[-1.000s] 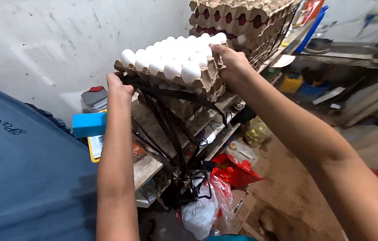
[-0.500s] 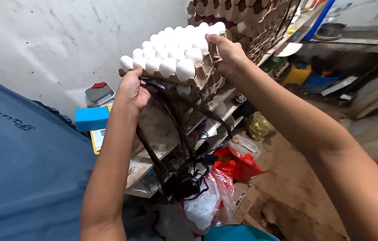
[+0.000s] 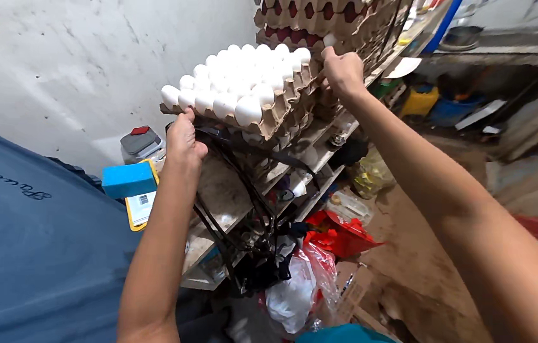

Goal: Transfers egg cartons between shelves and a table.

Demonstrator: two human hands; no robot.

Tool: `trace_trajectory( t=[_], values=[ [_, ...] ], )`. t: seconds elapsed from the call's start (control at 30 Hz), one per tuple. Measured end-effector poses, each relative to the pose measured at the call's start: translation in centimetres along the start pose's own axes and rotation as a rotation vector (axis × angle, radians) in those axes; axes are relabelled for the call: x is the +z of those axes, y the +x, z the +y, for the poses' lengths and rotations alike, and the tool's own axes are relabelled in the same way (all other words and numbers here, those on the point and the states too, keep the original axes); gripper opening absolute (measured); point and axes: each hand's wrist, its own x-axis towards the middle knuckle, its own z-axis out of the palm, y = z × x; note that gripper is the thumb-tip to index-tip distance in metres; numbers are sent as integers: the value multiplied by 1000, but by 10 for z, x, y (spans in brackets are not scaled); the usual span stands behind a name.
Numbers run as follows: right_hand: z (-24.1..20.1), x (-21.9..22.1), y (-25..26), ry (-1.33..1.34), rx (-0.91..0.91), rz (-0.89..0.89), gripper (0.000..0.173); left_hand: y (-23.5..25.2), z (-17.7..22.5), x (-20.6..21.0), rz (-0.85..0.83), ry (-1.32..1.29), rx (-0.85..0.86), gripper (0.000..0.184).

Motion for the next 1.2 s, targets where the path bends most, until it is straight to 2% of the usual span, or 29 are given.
trace_trajectory(
  t=[0.07, 0.13, 0.23, 0.3, 0.4, 0.47, 0.63, 0.77, 0.97, 1.07, 1.2],
  values=[
    [-5, -3, 12, -222, -216, 16, 56, 3, 0, -2, -9, 26, -1, 27],
    [-12, -1, 26, -324, -298, -96, 71, 4, -1, -1, 2, 27, -1, 28],
    [-22, 9, 45, -218, -189, -301, 84, 6, -3, -2, 16, 14, 8, 31],
    [-20, 16, 54, -73, -117, -357, 81, 8, -3, -4, -1, 22, 12, 32],
    [-20, 23, 62, 154, -44, -333, 64, 14, 3, -9, -47, 42, 25, 43],
    [-22, 24, 63, 208, -32, -322, 57, 17, 8, -8, -35, 22, 35, 43],
    [-24, 34, 60, 282, -31, -241, 61, 24, 17, -8, -73, 53, 62, 46],
    [-24, 40, 54, 310, -106, -198, 48, 31, 15, -11, -57, 53, 62, 43],
    [-22, 46, 57, 306, -90, -169, 56, 51, 1, -11, 5, 40, 30, 34],
    [-21, 43, 59, 215, -60, -123, 62, 50, -6, -11, -44, 97, 42, 45],
    [-8, 43, 58, 117, -61, -131, 58, 48, -11, -15, -69, 165, 60, 42]
  ],
)
